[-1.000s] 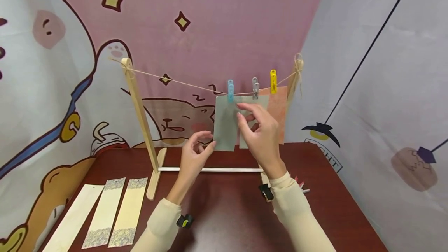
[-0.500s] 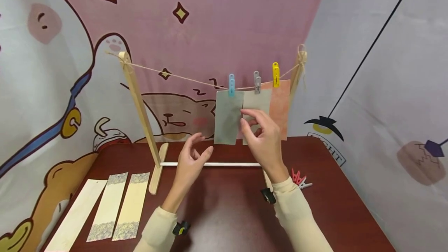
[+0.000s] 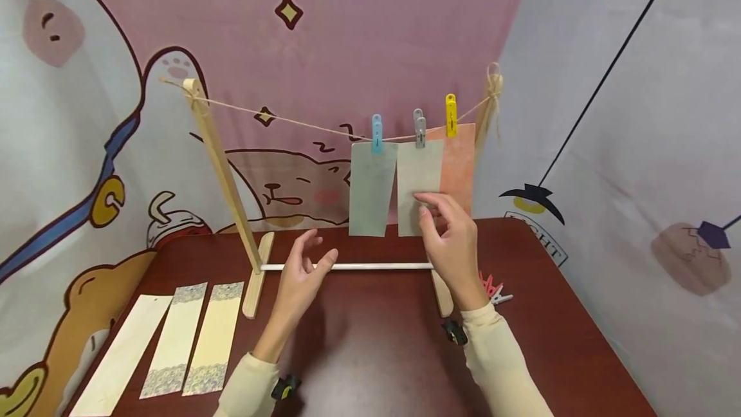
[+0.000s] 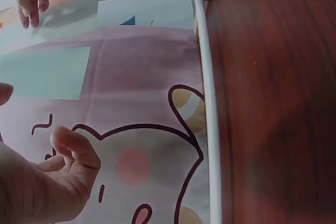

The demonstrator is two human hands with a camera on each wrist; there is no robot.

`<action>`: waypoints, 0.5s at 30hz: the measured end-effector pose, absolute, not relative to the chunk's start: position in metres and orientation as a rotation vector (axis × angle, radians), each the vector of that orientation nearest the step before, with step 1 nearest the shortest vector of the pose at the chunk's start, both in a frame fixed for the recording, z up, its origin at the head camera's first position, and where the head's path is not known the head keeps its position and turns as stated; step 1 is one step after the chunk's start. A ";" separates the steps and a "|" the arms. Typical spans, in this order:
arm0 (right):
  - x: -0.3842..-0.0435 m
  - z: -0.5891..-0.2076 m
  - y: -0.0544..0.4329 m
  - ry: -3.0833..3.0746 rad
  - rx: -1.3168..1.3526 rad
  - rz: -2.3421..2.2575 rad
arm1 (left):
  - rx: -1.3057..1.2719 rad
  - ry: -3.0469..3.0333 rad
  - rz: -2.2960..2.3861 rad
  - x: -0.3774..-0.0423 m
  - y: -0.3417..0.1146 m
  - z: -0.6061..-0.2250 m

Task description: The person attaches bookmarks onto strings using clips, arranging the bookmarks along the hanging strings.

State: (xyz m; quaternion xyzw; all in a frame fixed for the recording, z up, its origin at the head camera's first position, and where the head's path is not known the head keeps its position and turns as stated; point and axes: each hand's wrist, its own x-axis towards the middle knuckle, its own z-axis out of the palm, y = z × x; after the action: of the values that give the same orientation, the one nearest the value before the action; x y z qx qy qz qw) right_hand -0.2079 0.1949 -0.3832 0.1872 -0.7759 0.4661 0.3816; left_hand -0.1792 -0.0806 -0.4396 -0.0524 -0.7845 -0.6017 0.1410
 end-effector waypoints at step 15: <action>-0.202 -0.414 0.224 -2.056 0.350 1.184 | -0.017 -2.380 -1.670 -0.168 -0.112 -0.462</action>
State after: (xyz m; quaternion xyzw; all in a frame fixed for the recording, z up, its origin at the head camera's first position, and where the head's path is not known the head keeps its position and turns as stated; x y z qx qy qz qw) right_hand -0.2017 0.2240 -0.4138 0.1359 -0.7989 0.4599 0.3631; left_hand -0.1681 -0.1115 -0.4625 -0.0058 -0.8130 -0.5704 0.1167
